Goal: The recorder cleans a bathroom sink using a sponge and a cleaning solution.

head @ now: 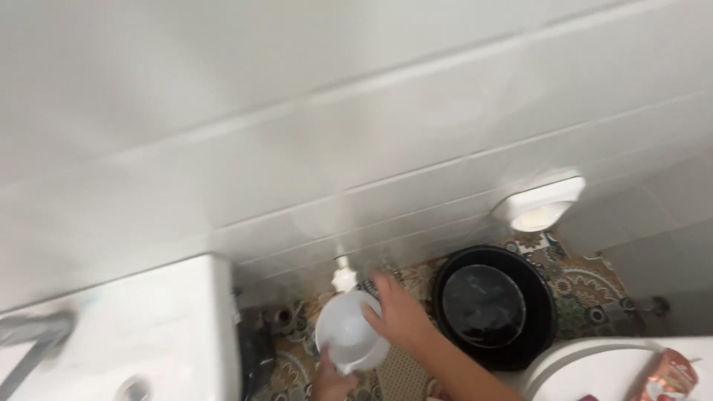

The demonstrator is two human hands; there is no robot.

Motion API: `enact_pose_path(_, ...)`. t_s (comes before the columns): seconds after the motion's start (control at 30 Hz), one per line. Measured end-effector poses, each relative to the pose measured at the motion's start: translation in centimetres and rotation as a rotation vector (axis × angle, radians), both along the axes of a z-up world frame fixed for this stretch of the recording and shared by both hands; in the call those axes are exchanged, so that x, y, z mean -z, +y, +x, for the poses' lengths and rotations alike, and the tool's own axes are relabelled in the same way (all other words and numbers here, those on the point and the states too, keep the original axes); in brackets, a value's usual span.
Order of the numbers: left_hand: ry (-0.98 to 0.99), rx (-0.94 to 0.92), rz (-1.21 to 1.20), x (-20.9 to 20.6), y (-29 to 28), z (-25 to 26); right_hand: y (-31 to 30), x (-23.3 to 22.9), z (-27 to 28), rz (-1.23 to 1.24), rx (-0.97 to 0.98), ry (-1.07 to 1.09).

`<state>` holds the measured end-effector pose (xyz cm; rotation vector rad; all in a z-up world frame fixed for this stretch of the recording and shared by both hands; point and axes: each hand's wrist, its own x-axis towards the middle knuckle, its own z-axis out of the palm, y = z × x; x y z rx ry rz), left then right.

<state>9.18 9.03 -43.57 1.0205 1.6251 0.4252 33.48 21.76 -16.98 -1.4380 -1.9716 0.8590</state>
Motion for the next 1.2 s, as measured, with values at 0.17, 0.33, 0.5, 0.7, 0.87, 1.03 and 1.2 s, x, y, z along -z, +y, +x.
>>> enact_pose_path(0.17, 0.412, 0.031, -0.19, -20.2, 2.7, 4.1, 4.4, 1.4, -8.1, -0.236, -0.007, -0.473)
enact_pose_path(0.33, 0.412, -0.006, -0.341, -13.1, 3.8, 3.8, 5.6, 0.4, -8.4, -0.257, -0.033, -0.528)
enact_pose_path(0.5, -0.075, -0.37, -0.281, -16.6, 4.7, 5.3, 6.5, 0.9, -7.0, -0.122, -0.359, -0.655)
enact_pose_path(0.7, 0.029, -0.197, -0.196, -16.5, 4.3, 5.5, 5.8, 1.1, -4.5, 0.122, -0.391, -0.286)
enact_pose_path(0.87, -0.009, -0.211, -0.2, -14.5, 3.2, 5.2, 3.7, 14.8, -2.2, -0.586, 0.225, 0.41)
enact_pose_path(1.03, -0.003, -0.275, -0.046, -11.7, 3.2, 5.4, 5.4, 19.9, -3.5, -1.193, 0.46, 1.044)
enact_pose_path(1.2, 0.128, -0.24, -0.057, -12.8, 3.4, 5.2, 7.2, 25.0, -6.2, -1.188, 0.458, 1.158)
